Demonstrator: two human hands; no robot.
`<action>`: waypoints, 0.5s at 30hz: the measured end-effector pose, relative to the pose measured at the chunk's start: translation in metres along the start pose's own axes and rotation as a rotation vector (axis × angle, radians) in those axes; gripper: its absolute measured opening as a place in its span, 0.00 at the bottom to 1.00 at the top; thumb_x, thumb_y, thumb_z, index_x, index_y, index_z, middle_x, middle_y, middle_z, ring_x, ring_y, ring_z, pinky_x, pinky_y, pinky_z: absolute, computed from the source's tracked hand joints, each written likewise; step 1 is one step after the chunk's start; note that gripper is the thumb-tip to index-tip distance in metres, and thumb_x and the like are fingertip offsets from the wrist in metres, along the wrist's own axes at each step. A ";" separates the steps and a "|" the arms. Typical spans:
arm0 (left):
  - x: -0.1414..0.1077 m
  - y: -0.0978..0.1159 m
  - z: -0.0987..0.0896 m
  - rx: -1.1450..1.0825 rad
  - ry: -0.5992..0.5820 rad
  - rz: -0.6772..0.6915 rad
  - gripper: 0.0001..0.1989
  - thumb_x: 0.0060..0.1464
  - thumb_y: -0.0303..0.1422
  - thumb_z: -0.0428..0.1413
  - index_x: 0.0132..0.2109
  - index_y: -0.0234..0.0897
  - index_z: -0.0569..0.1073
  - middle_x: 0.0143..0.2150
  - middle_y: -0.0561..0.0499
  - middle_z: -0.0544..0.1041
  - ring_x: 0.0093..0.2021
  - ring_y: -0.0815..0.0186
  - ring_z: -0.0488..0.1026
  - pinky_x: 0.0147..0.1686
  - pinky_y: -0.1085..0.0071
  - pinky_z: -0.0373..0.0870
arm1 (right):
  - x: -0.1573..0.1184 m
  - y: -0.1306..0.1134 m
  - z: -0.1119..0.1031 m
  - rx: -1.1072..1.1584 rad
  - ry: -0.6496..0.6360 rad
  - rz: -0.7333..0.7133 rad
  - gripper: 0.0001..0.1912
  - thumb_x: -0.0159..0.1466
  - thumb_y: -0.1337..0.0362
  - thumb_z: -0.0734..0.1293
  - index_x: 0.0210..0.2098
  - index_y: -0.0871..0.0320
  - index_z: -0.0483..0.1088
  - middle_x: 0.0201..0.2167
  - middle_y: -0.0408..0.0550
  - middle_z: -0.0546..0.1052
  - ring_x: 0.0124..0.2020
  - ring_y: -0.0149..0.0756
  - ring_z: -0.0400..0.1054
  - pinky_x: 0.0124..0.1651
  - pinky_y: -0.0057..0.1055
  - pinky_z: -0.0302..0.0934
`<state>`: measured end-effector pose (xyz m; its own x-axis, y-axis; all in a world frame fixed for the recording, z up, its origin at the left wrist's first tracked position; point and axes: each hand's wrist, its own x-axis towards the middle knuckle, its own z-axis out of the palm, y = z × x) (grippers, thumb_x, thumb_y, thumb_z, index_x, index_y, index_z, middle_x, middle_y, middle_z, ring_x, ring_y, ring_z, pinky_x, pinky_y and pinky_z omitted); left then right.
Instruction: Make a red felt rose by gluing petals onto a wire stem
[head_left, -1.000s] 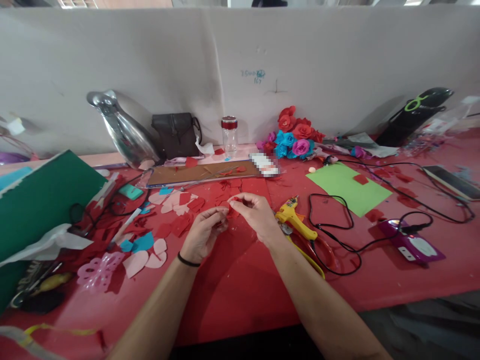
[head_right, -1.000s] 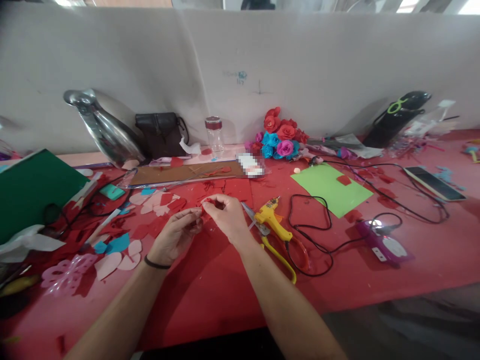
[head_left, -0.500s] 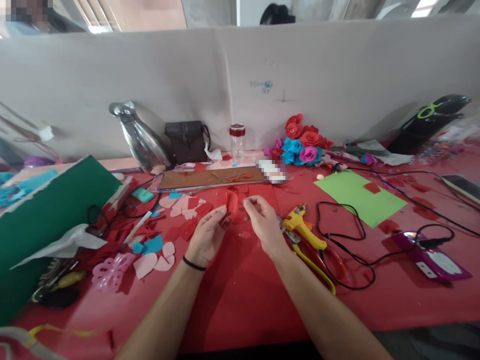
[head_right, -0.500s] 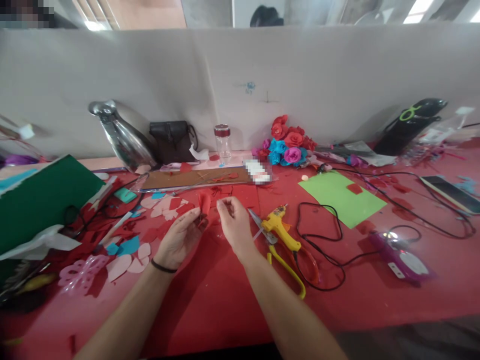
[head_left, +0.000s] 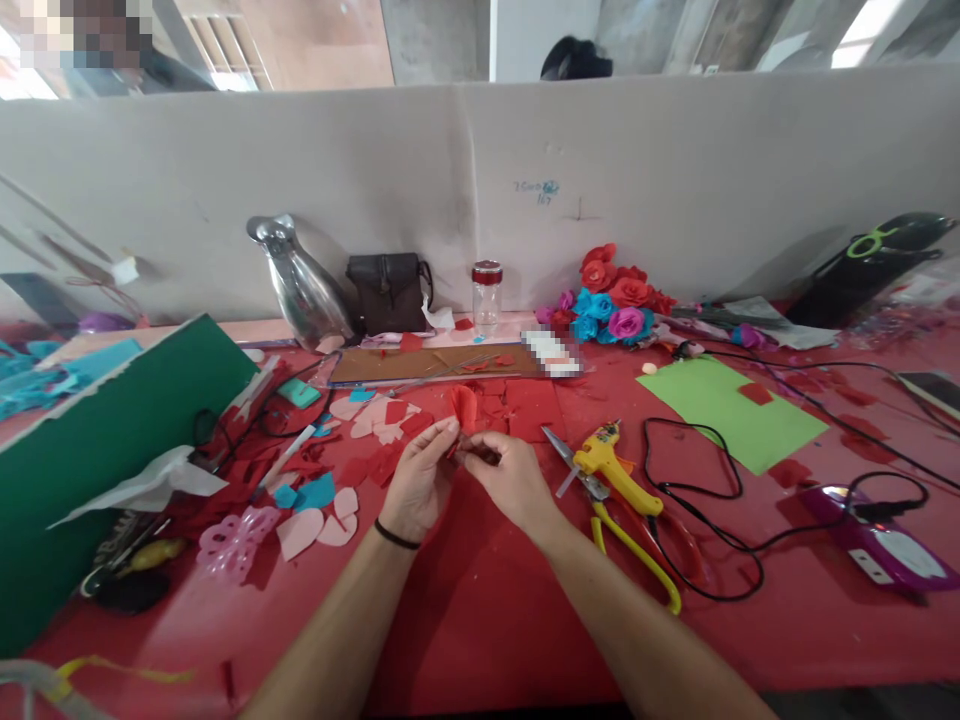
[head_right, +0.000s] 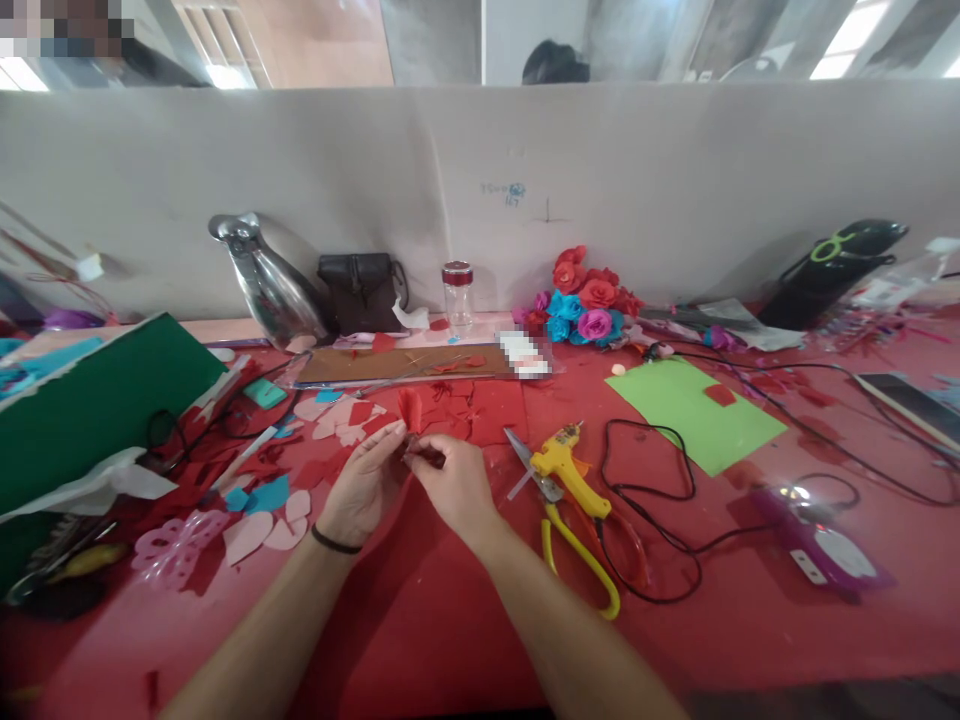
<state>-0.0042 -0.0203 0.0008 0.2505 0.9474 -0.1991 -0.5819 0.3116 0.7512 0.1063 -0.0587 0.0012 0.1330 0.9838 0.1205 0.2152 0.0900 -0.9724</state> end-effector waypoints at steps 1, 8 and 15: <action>0.000 0.001 0.001 0.010 -0.008 0.012 0.09 0.36 0.29 0.66 0.28 0.34 0.76 0.25 0.55 0.75 0.26 0.74 0.70 0.29 0.79 0.66 | 0.000 0.000 -0.001 -0.001 -0.004 -0.004 0.06 0.57 0.65 0.66 0.32 0.57 0.75 0.31 0.46 0.79 0.32 0.35 0.73 0.38 0.30 0.64; -0.001 0.007 0.000 0.142 -0.065 0.118 0.08 0.37 0.31 0.66 0.28 0.34 0.77 0.24 0.55 0.73 0.25 0.75 0.67 0.27 0.78 0.63 | -0.001 -0.004 -0.004 -0.011 -0.041 -0.015 0.07 0.58 0.64 0.66 0.31 0.55 0.76 0.32 0.45 0.80 0.32 0.36 0.73 0.39 0.31 0.64; 0.000 0.011 -0.001 0.153 -0.088 0.052 0.10 0.34 0.32 0.68 0.27 0.34 0.77 0.25 0.55 0.73 0.25 0.75 0.66 0.27 0.78 0.64 | -0.001 -0.001 -0.004 -0.033 -0.055 -0.020 0.07 0.58 0.64 0.66 0.32 0.56 0.77 0.31 0.45 0.80 0.31 0.35 0.72 0.37 0.30 0.64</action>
<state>-0.0112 -0.0174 0.0082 0.2940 0.9498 -0.1068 -0.4733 0.2417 0.8471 0.1093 -0.0604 0.0032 0.0755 0.9889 0.1279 0.2493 0.1055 -0.9627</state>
